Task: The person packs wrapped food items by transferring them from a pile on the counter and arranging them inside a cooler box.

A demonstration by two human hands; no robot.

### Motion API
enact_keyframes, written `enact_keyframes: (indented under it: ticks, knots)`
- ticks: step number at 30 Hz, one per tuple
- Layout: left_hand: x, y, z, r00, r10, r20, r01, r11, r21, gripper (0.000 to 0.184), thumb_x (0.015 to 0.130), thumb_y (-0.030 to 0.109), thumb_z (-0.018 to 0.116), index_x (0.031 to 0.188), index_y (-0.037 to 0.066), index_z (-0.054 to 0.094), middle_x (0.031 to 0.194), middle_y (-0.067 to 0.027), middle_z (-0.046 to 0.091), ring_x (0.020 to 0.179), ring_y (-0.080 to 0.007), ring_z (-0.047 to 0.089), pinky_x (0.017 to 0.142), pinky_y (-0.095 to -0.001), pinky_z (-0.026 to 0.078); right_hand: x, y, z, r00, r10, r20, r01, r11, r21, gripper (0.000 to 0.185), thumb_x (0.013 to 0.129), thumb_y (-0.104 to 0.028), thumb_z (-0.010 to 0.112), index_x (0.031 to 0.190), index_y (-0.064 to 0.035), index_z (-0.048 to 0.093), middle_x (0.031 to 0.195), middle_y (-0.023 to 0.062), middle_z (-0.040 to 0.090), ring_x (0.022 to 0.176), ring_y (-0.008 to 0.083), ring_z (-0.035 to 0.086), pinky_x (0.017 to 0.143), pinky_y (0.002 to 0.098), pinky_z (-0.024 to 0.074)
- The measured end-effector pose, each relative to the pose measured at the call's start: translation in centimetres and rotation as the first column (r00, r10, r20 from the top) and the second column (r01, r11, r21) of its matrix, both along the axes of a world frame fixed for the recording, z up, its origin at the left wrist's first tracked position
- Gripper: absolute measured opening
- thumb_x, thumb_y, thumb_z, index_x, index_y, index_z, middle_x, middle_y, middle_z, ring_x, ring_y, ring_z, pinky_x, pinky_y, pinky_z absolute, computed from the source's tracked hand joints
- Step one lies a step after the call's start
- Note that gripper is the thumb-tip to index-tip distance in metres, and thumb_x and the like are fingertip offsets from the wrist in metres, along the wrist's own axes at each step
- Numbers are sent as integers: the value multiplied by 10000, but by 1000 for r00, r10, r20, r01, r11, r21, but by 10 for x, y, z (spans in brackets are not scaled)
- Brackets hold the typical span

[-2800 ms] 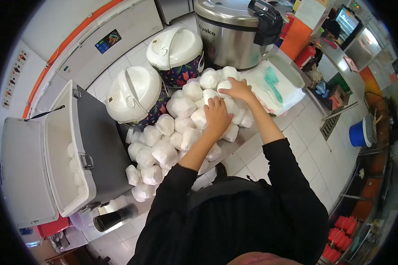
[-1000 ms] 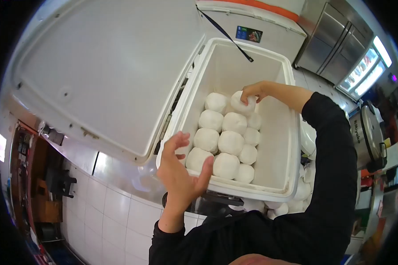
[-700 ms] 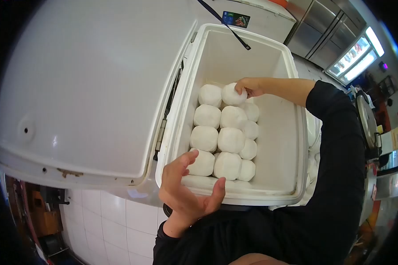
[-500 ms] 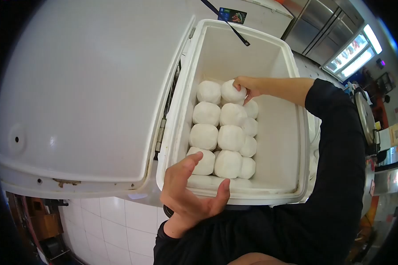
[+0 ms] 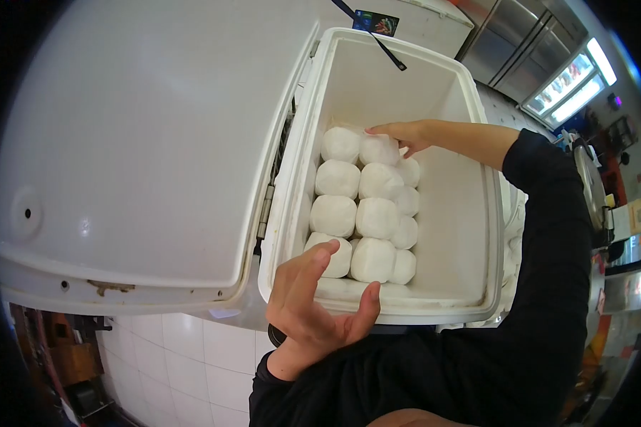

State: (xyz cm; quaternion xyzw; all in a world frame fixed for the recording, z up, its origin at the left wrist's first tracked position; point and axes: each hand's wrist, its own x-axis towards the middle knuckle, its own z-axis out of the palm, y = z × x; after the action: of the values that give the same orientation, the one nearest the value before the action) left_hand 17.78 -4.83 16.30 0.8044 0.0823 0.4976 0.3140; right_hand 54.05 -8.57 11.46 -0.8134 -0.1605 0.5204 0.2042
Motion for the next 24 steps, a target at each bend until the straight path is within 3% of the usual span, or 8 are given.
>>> enact_keyframes:
  ticks: [2,5,8,14,17,20,24]
  knots:
    - [0,0,0,1000,2,2,-2,1000,-4,636,704,193,757,1204,-28,433,953,-184,653,792,-279,625,699,-315,498,5,1,-15,990,-111,-89,116,991,60,657,782,-472,599,1342,-168,436,1381,119,418,1218,250,466,987,439,412]
    - [1,-1,0,1000,10,6,-10,1000,-2,632,701,194,758,1201,-28,440,954,-178,654,791,-279,624,697,-316,497,13,5,-29,982,-135,-135,143,989,48,637,780,-476,579,1317,-155,458,1329,110,469,1124,232,526,952,391,436]
    - [1,0,0,1000,13,-8,-13,1000,-3,625,700,196,758,1198,-23,449,955,-169,655,783,-280,619,690,-316,496,4,5,-24,980,-136,-149,146,987,61,573,797,-461,542,1277,-154,485,1315,103,471,1135,225,501,986,400,397]
    - [3,-3,2,999,33,-17,-33,999,18,606,700,198,754,1188,-20,469,955,-156,652,762,-273,605,676,-316,491,-29,8,-34,991,-109,77,99,988,123,499,850,-484,459,1211,-143,510,1300,97,471,1220,249,403,1023,466,298]
    - [2,-4,4,998,54,-36,-54,998,9,552,703,201,748,1148,-21,508,948,-146,649,756,-269,601,670,-318,490,-8,16,-70,967,-250,41,234,943,236,551,866,-475,448,1300,-137,471,1367,109,431,1263,267,374,1031,476,283]
    - [1,-5,5,996,82,-40,-81,996,20,495,708,204,741,1102,-21,542,937,-133,648,750,-267,598,655,-316,484,-1,23,-83,891,-450,64,432,882,190,607,876,-474,436,1380,-135,410,1424,122,384,1307,279,340,1066,481,243]
    - [1,-4,1,994,106,-13,-106,993,45,472,714,201,734,1087,-22,549,931,-120,650,749,-267,599,621,-314,467,-3,17,-72,910,-407,79,382,897,224,676,883,-511,428,1426,-118,334,1454,146,346,1331,324,321,1052,535,278]
